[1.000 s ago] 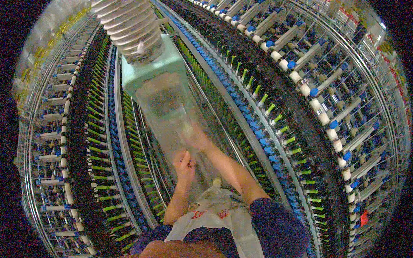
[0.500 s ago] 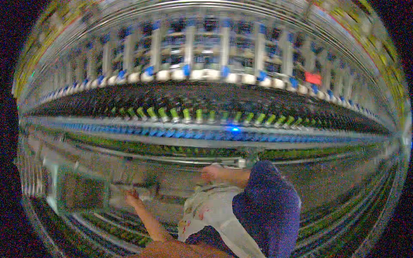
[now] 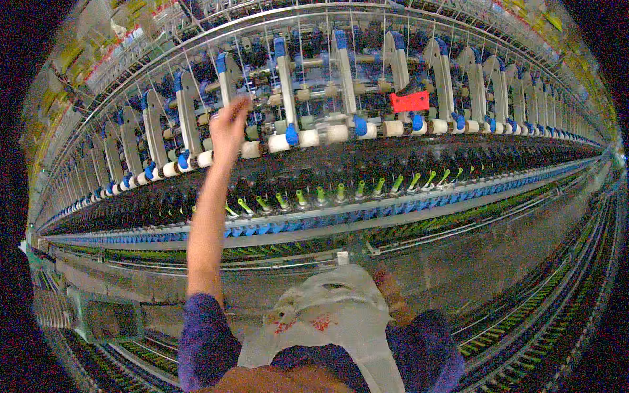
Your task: The person walks along a large textile machine and uses a red-handled brush to clean the green and blue spindles. They hold a white cloth in the other hand and occasionally wipe the machine's surface. The person also handles a yellow plastic tube and a white spool during the process.
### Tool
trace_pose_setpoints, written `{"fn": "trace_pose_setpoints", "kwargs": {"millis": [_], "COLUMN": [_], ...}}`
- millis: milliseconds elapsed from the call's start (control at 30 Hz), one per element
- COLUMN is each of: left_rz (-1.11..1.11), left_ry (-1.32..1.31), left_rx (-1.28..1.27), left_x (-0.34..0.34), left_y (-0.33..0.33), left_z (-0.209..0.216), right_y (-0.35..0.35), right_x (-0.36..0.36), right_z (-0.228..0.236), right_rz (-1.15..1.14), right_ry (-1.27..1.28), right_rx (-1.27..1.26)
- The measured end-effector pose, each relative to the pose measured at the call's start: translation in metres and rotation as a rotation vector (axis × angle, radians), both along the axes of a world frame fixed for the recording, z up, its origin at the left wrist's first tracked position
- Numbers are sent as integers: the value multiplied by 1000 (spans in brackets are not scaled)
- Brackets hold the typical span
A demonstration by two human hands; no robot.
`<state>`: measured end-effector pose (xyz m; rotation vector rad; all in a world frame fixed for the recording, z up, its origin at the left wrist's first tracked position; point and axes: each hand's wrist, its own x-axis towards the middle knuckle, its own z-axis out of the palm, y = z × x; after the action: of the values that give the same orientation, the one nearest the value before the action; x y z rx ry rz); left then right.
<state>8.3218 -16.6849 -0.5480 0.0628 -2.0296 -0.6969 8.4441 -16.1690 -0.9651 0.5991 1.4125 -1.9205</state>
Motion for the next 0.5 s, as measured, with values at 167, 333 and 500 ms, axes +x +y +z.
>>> {"fn": "trace_pose_setpoints", "kwargs": {"millis": [167, 333, 500], "left_rz": [21, -25, -17], "left_ry": [-421, -435, -627], "left_rx": [-477, -652, -701], "left_x": [-145, -199, -192], "left_y": [-69, -97, -83], "left_z": [29, 17, 35], "right_y": [59, 74, 20], "right_x": [13, 12, -16], "right_z": [-16, -44, -97], "right_rz": [-144, -184, -70], "right_ry": [-151, -201, -230], "right_rx": [28, 45, 10]}}
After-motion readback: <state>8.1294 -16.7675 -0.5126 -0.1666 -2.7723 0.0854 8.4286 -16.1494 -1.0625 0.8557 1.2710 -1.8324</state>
